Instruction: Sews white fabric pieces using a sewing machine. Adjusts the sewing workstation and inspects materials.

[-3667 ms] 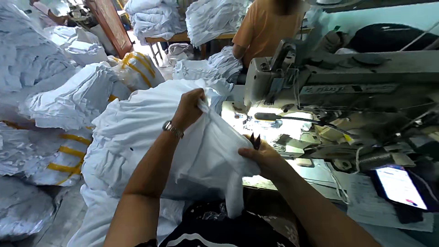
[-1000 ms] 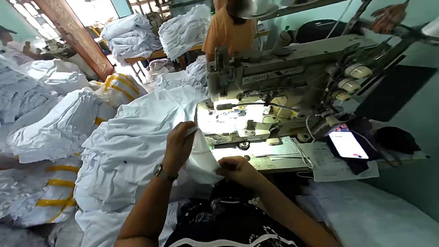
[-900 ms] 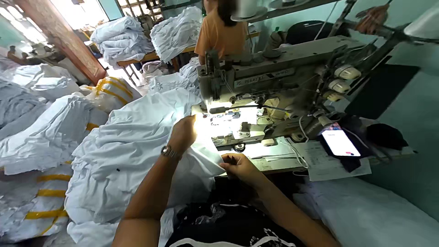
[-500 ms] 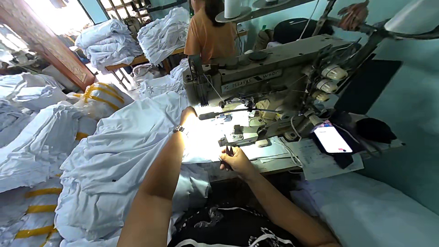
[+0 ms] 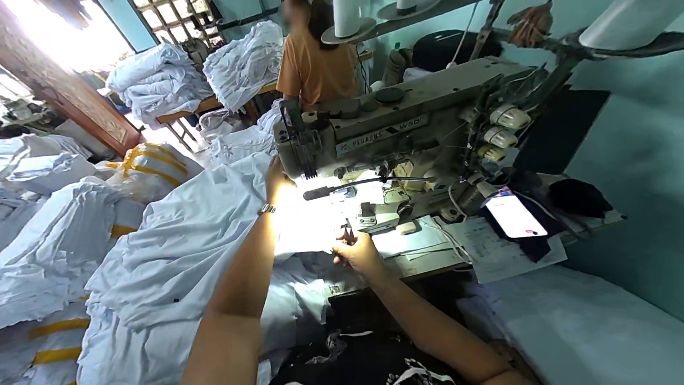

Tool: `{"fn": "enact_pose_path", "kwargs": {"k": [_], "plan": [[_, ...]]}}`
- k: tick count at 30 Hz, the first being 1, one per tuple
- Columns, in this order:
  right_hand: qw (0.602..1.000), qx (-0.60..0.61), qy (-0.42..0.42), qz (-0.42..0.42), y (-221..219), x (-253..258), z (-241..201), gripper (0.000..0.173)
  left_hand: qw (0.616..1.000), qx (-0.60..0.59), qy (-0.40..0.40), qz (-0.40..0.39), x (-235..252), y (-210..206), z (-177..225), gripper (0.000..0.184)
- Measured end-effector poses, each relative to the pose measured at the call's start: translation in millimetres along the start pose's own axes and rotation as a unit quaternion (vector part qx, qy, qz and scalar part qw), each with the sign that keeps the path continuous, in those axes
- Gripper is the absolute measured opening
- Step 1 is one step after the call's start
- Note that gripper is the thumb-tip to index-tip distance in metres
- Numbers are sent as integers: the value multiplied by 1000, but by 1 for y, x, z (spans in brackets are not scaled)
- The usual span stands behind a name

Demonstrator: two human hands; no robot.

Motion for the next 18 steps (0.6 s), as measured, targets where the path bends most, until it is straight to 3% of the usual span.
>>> {"fn": "enact_pose_path", "kwargs": {"k": [2,3,4,6,7,9,12,13,16,18], "plan": [[999,2,37,34,-3,-6,1,12,988,-2,-149,39,-20,-4,-31,23],[997,5,66,49,-5,-8,3,14,979,-8,-203,9,-32,-2,-41,14],[994,1,93,60,-7,-10,5,17,970,-6,-239,-51,-45,5,-45,17],[988,-33,138,59,-8,-10,4,24,955,52,-257,-138,-60,13,-45,29],[985,-53,155,55,-9,-9,3,25,946,88,-276,-148,-63,13,-42,24],[981,-86,168,36,-8,-6,2,23,930,135,-317,-132,-64,8,-43,14],[981,-127,146,-10,-3,2,-7,13,948,149,-257,-116,-64,11,-40,26],[979,-147,138,-26,0,4,-10,14,946,168,-259,-92,-66,15,-37,29],[967,-210,122,-77,6,13,-16,21,894,185,-402,74,-85,40,-19,8],[961,-232,124,-92,6,17,-20,22,860,184,-449,161,-112,58,3,18]]}}
Point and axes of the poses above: each hand's wrist, its own x-axis towards the middle knuckle, its own y-axis out of the back of the hand, z = x × y, the point moved 2 cm from there along x, towards the middle knuckle, and after that the axes turned 1 degree about x, right-handed, at the moved point
